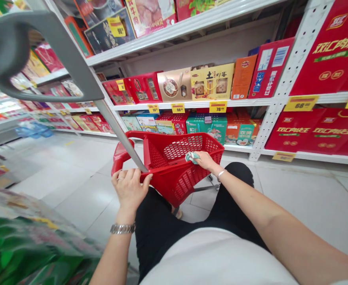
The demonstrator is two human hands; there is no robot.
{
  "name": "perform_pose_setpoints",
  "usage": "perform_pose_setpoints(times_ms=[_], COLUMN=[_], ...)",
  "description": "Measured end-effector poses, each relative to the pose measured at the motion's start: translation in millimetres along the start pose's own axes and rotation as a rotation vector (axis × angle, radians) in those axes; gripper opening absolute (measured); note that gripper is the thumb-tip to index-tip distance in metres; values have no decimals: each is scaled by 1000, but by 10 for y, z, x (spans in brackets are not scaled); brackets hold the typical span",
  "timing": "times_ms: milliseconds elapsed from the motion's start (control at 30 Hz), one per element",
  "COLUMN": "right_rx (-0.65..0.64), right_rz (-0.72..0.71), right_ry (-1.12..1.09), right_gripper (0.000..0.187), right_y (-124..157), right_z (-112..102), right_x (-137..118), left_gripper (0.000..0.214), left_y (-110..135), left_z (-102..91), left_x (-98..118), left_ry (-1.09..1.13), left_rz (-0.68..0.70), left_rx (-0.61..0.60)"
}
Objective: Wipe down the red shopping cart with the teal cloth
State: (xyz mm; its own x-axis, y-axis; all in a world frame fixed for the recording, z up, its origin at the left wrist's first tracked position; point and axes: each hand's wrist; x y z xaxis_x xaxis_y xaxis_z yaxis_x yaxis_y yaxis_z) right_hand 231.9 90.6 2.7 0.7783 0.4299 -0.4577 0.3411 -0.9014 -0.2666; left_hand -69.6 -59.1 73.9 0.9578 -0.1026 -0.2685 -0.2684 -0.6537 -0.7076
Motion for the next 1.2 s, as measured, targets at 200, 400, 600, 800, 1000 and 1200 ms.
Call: perform_pose_setpoints(times_ms=[200,400,600,800,1000,1200], right_rx=[1,40,64,30,-24,-16], right_rz=[42,92,66,32,-214,-411], right_ry=[47,82,93,49,-110,-117], right_gripper=[22,24,20,16,29,52], right_y=[44,226,462,755,796,621], right_z=[-13,55,18,-31,70,232], right_x=[-109,-128,-127,-346,-1175,-1409], left_gripper=[34,34,32,28,29,26], left_y=[51,129,246,426,395,363], left_z=[-36,-137,-335,-552,-503,-420], left_x=[6,11,139,103,124,96], left_ry=[51,17,-22,53,90,16], left_rz=[-34,1,16,28,10,17], left_rx=[6,10,26,64,39,84])
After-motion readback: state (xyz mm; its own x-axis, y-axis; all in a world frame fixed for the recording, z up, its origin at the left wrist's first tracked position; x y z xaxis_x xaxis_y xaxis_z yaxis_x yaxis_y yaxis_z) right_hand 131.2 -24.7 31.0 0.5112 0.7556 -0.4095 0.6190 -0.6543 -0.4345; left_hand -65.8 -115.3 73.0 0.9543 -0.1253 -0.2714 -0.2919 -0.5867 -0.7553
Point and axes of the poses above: each hand's wrist, its own y-axis away from the middle knuckle, its own z-axis out of the palm, x = y × z, and after that the axes turned 6 degrees about z, right-handed
